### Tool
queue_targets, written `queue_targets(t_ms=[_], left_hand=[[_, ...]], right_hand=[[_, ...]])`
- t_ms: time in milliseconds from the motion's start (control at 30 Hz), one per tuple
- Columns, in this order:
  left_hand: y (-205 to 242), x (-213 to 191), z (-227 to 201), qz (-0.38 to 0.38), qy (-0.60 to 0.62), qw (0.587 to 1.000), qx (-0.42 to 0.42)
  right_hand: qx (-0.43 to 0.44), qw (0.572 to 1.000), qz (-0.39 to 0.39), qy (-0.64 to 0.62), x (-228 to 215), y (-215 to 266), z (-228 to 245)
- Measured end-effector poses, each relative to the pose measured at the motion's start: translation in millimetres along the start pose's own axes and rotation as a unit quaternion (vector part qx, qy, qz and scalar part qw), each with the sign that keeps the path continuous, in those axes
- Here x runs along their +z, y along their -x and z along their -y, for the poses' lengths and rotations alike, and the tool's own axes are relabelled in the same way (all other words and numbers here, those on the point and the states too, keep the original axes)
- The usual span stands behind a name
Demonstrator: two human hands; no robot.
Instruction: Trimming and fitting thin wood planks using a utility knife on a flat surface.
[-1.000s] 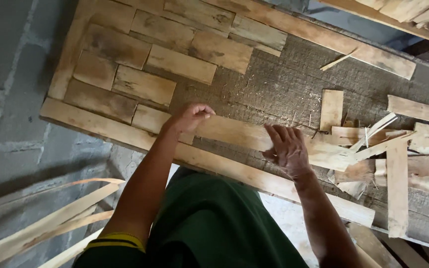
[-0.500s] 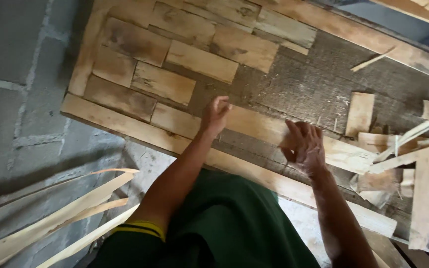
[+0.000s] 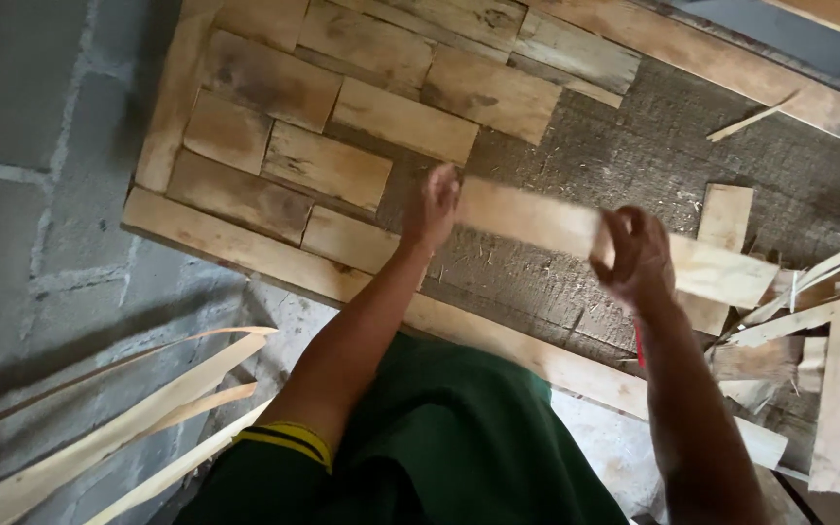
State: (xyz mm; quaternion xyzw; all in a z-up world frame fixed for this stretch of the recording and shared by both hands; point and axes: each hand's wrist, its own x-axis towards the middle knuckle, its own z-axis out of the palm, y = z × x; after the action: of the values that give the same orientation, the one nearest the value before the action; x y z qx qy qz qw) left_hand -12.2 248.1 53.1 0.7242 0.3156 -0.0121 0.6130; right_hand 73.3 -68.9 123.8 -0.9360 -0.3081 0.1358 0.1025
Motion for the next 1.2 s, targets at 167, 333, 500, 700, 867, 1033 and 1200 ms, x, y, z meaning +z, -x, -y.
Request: queue_targets(t_ms=[167, 333, 500, 700, 867, 1033, 1200], left_hand=[[-48.1, -1.5, 41.1, -0.079, -0.247, 0.941, 0.22], [-71.1, 1.3, 54.4, -0.056, -0.394, 0.844, 0.358], [-74.9, -0.2, 56.9, -0.045, -0.425, 0.835, 0.347], [-36.3, -19.6, 44.1, -0.094, -0.323, 0.885, 0.321], [12.0, -44.1, 68.9, -0.188, -0.205, 0.934, 0.222], [66.5, -88.9, 90.4, -0.304, -0.162, 0.923, 0.17], [113.6, -105.4, 106.5, -0.336, -0.191, 0.909, 0.155]], right_hand=[[0.051, 0.999, -0.01, -0.012, 7.0, -31.6, -33.1], [0.022, 1.0, -0.016, 0.001, 17.6, -61.8, -44.2], [0.042, 0.999, 0.008, -0.02, 10.2, -73.4, -31.2], [0.031, 0.999, -0.017, -0.038, 21.2, -68.1, -30.4], [0.02, 0.998, -0.02, -0.05, 19.6, -49.4, -3.2], [-0.035, 0.998, -0.026, -0.041, 31.9, -23.3, 18.2], [-0.055, 0.996, -0.05, -0.047, 41.4, -5.5, 36.1]])
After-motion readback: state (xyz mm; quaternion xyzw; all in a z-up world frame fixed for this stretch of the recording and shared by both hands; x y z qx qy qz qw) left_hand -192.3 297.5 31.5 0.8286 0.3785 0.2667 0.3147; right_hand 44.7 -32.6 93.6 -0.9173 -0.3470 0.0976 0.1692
